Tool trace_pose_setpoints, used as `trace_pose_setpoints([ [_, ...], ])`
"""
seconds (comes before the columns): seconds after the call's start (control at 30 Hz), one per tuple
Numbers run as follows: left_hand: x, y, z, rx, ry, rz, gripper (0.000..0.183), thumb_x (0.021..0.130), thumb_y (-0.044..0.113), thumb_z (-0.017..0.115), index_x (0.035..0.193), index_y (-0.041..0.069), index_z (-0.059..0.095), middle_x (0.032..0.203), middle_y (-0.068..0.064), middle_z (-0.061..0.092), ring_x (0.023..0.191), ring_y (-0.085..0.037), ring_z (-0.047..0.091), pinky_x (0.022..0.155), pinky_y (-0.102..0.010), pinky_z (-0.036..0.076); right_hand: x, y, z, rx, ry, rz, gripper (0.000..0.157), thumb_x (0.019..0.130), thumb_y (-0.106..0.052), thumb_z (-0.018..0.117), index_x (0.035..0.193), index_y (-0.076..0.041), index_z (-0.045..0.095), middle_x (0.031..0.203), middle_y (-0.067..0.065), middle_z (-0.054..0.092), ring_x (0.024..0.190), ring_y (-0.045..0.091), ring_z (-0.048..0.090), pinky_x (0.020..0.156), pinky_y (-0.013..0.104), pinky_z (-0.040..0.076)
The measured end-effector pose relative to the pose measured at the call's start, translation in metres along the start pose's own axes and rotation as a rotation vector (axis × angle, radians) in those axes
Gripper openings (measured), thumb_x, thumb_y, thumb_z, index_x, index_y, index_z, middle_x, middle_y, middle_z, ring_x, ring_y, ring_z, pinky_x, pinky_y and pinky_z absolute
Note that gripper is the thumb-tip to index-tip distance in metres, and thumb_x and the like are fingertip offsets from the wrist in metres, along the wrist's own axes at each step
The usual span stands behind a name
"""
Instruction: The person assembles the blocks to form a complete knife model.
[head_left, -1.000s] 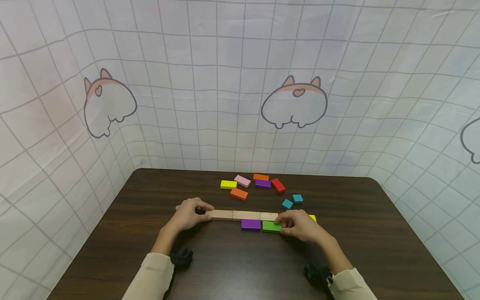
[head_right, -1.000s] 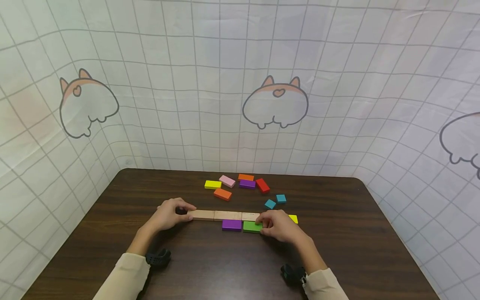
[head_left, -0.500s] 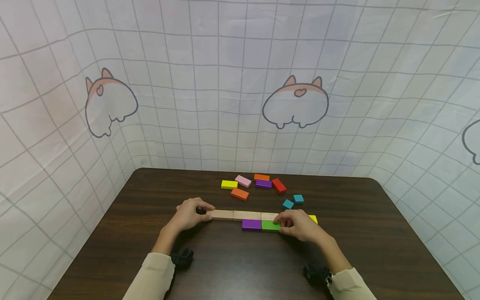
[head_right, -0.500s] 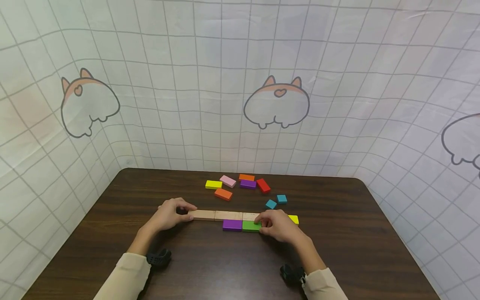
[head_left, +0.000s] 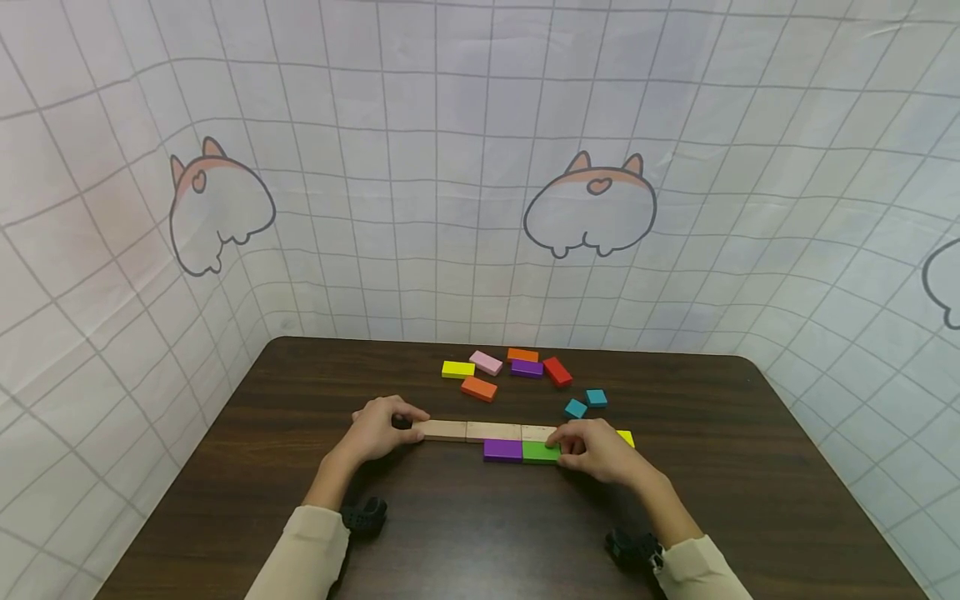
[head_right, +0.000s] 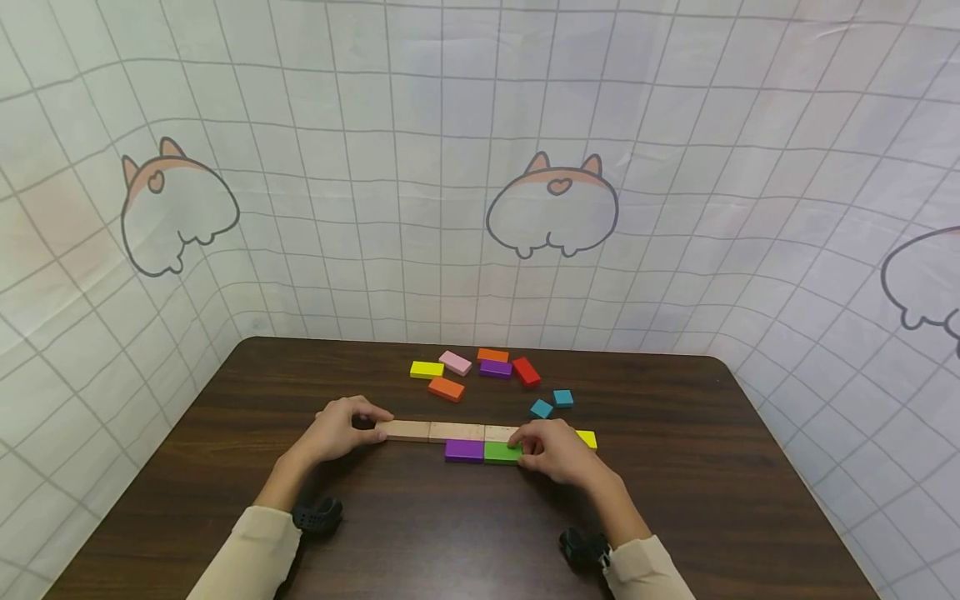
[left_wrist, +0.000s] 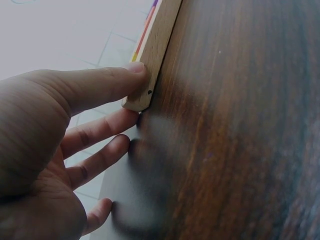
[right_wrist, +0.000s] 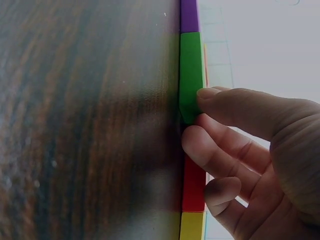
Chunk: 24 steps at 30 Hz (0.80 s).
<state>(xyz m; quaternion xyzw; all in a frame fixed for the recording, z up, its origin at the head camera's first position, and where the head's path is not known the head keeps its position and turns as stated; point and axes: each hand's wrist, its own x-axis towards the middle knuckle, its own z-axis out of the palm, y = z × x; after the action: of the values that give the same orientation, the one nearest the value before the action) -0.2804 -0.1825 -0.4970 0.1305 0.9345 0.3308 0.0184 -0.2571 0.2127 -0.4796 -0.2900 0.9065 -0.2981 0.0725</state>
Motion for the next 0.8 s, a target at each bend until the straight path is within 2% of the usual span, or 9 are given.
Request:
trace_pose_setpoints([
  [0.23,0.0,0.0,0.0,0.001,0.005,-0.001,0.022,0.085,0.028,0.084,0.106,0.032,0.081,0.096,0.01,0.068,0.095,-0.014,0.058,0.083,-0.045,0.029,0.001,0.001,-0.003,-0.002,-0.002,0.026,0.021,0.092,-0.012,0.076,0.113,-0.011,0.076,0.082,-0.008,0.063,0.068,0.003,0.053,0.063,0.023,0.048],
  [0.47,0.002,-0.001,0.001,0.0,0.01,0.008,0.022,0.085,0.028,0.084,0.106,0.032,0.081,0.095,0.011,0.067,0.094,-0.013,0.058,0.084,-0.046,0.029,0.006,0.004,-0.015,0.053,0.123,0.009,0.021,0.094,-0.015,0.075,0.114,-0.009,0.075,0.09,-0.004,0.069,0.074,0.007,0.061,0.067,0.024,0.052],
  [0.63,0.002,-0.001,0.001,0.004,0.012,0.007,0.021,0.085,0.028,0.084,0.106,0.033,0.081,0.095,0.01,0.068,0.095,-0.014,0.058,0.084,-0.047,0.029,0.022,0.012,-0.024,0.108,0.21,0.055,0.029,0.093,-0.018,0.077,0.12,-0.009,0.073,0.099,0.001,0.069,0.08,0.015,0.06,0.07,0.028,0.051],
  [0.8,0.001,-0.001,0.001,0.006,0.009,0.006,0.022,0.086,0.029,0.084,0.107,0.032,0.081,0.096,0.01,0.068,0.096,-0.014,0.059,0.084,-0.047,0.03,0.044,0.026,-0.035,0.089,0.244,0.105,0.038,0.093,-0.018,0.077,0.129,-0.008,0.069,0.108,0.009,0.069,0.09,0.02,0.06,0.076,0.033,0.052],
])
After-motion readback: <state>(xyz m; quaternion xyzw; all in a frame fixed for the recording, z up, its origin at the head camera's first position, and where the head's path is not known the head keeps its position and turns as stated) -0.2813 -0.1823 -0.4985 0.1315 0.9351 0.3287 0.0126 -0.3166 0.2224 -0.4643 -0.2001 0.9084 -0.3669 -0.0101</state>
